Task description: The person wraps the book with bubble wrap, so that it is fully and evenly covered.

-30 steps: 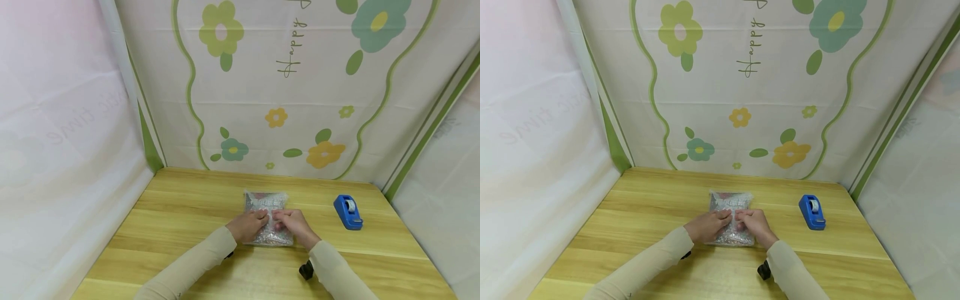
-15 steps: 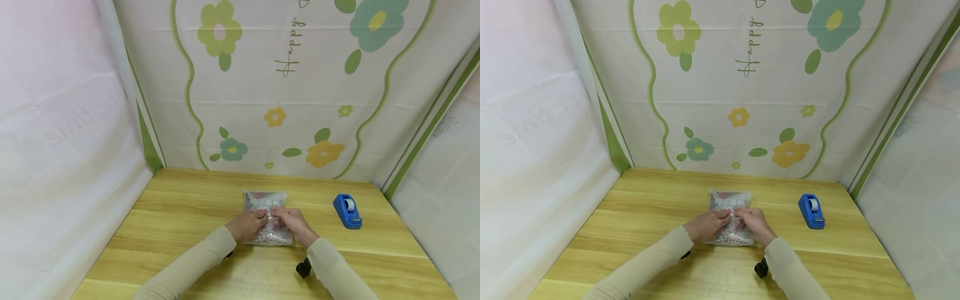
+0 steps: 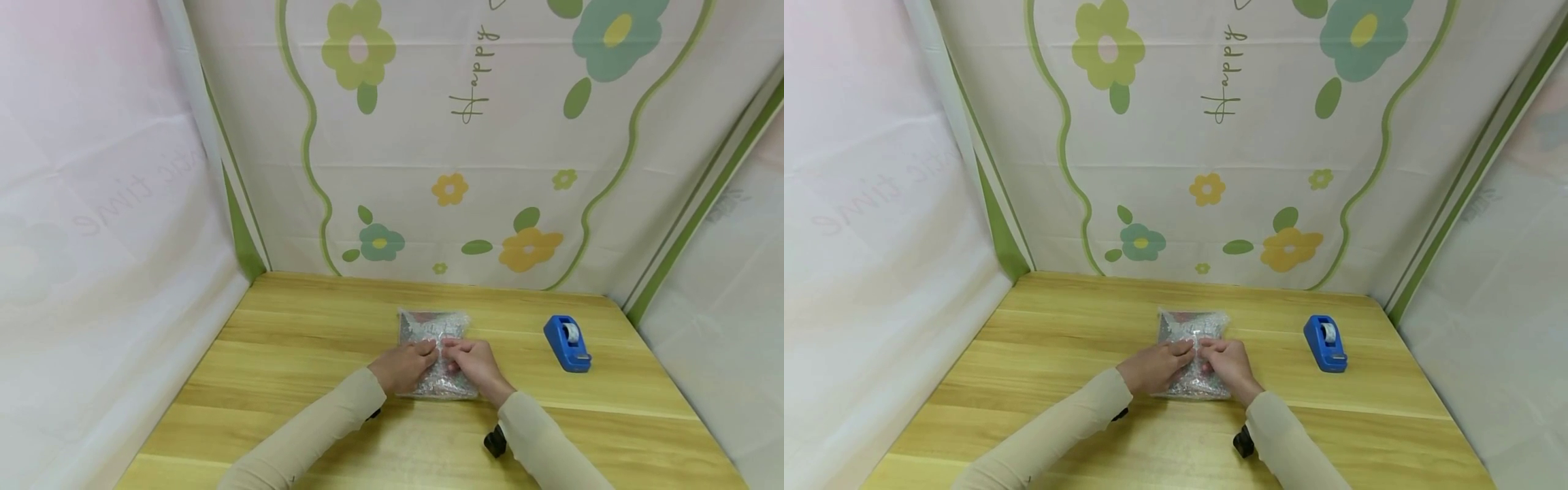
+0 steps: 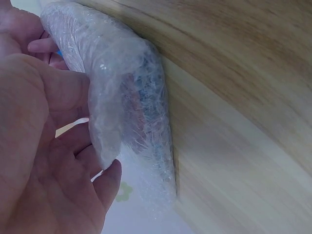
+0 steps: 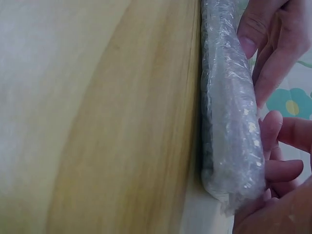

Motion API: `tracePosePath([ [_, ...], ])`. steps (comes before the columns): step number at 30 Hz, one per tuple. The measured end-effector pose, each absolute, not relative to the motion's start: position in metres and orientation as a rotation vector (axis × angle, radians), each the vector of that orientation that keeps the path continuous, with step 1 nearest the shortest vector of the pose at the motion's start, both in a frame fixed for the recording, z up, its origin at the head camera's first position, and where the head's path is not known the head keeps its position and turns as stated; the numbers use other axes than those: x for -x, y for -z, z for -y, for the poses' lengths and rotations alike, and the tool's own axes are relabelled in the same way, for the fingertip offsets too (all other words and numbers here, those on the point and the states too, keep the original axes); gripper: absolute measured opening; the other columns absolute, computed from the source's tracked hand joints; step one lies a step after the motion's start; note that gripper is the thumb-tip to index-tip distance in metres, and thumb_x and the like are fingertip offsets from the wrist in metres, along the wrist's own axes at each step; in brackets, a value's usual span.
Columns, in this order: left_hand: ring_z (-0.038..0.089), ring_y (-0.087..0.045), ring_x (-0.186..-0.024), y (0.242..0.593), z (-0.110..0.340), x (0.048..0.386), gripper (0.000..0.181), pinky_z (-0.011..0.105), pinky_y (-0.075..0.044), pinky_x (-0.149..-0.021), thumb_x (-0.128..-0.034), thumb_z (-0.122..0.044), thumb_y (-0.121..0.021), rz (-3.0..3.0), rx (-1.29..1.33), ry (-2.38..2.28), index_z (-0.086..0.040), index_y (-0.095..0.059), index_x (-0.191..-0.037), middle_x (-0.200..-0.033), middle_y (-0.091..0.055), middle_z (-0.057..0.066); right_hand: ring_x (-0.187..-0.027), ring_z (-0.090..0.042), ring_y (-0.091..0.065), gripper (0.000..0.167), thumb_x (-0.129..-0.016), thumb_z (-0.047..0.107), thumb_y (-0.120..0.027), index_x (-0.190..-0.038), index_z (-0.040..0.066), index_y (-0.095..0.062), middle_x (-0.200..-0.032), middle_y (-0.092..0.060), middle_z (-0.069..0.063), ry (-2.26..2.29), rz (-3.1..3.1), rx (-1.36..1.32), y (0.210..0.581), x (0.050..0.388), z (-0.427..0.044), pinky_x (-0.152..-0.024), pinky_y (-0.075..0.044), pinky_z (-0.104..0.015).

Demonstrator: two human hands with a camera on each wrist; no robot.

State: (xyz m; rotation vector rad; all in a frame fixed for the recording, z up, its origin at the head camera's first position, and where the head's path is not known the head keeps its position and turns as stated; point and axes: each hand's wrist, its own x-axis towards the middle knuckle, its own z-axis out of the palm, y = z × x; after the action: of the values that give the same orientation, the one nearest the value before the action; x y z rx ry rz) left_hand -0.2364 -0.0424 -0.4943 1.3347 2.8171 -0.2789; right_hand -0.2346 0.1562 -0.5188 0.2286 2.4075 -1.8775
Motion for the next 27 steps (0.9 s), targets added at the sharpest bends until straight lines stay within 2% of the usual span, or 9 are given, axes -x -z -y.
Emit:
tracePosePath([
  [13, 0.017, -0.046, -0.153, 0.496, 0.0422, 0.237, 0.049, 0.03, -0.041, -0.125, -0.1118, -0.027, -0.052, -2.819, -1.353, 0.288, -0.013, -0.048, -0.159, -0.166, -0.046, 0.005, -0.067, -0.01, -0.07, 0.023, -0.099, 0.006, -0.066, -0.088, -0.007, -0.081, -0.137, -0.071, -0.02, 1.883, -2.402, -0.25, 0.5175, 0.232, -0.1549, -0.062, -0.058, -0.021],
  [20, 0.018, -0.047, -0.152, 0.4928, 0.0422, 0.2355, 0.051, 0.031, -0.042, -0.125, -0.1114, -0.026, -0.053, -2.826, -1.32, 0.248, -0.014, -0.047, -0.16, -0.167, -0.045, 0.005, -0.064, -0.009, -0.069, 0.023, -0.098, 0.011, -0.072, -0.087, -0.008, -0.08, -0.136, -0.072, -0.019, 1.889, -2.357, -0.309, 0.5129, 0.2341, -0.1536, -0.064, -0.06, -0.021],
  [22, 0.018, -0.046, -0.153, 0.4923, 0.0419, 0.235, 0.052, 0.031, -0.041, -0.126, -0.1117, -0.027, -0.053, -2.82, -1.298, 0.242, -0.014, -0.045, -0.161, -0.168, -0.043, 0.005, -0.064, -0.008, -0.069, 0.022, -0.098, 0.012, -0.073, -0.091, -0.007, -0.081, -0.136, -0.071, -0.02, 1.886, -2.352, -0.309, 0.5124, 0.2348, -0.1537, -0.063, -0.06, -0.02],
  [25, 0.017, -0.044, -0.155, 0.4908, 0.0416, 0.234, 0.052, 0.03, -0.04, -0.126, -0.1119, -0.027, -0.052, -2.813, -1.283, 0.253, -0.015, -0.044, -0.162, -0.169, -0.042, 0.004, -0.065, -0.009, -0.067, 0.021, -0.099, 0.014, -0.073, -0.098, -0.004, -0.082, -0.131, -0.074, -0.019, 1.874, -2.347, -0.325, 0.5115, 0.235, -0.1549, -0.062, -0.058, -0.021],
  [27, 0.016, -0.043, -0.155, 0.4898, 0.0414, 0.2336, 0.052, 0.029, -0.039, -0.126, -0.112, -0.028, -0.052, -2.811, -1.279, 0.265, -0.015, -0.044, -0.162, -0.169, -0.041, 0.003, -0.066, -0.01, -0.067, 0.021, -0.099, 0.016, -0.073, -0.102, -0.002, -0.082, -0.121, -0.078, -0.018, 1.85, -2.356, -0.33, 0.5104, 0.2352, -0.1565, -0.06, -0.056, -0.022],
])
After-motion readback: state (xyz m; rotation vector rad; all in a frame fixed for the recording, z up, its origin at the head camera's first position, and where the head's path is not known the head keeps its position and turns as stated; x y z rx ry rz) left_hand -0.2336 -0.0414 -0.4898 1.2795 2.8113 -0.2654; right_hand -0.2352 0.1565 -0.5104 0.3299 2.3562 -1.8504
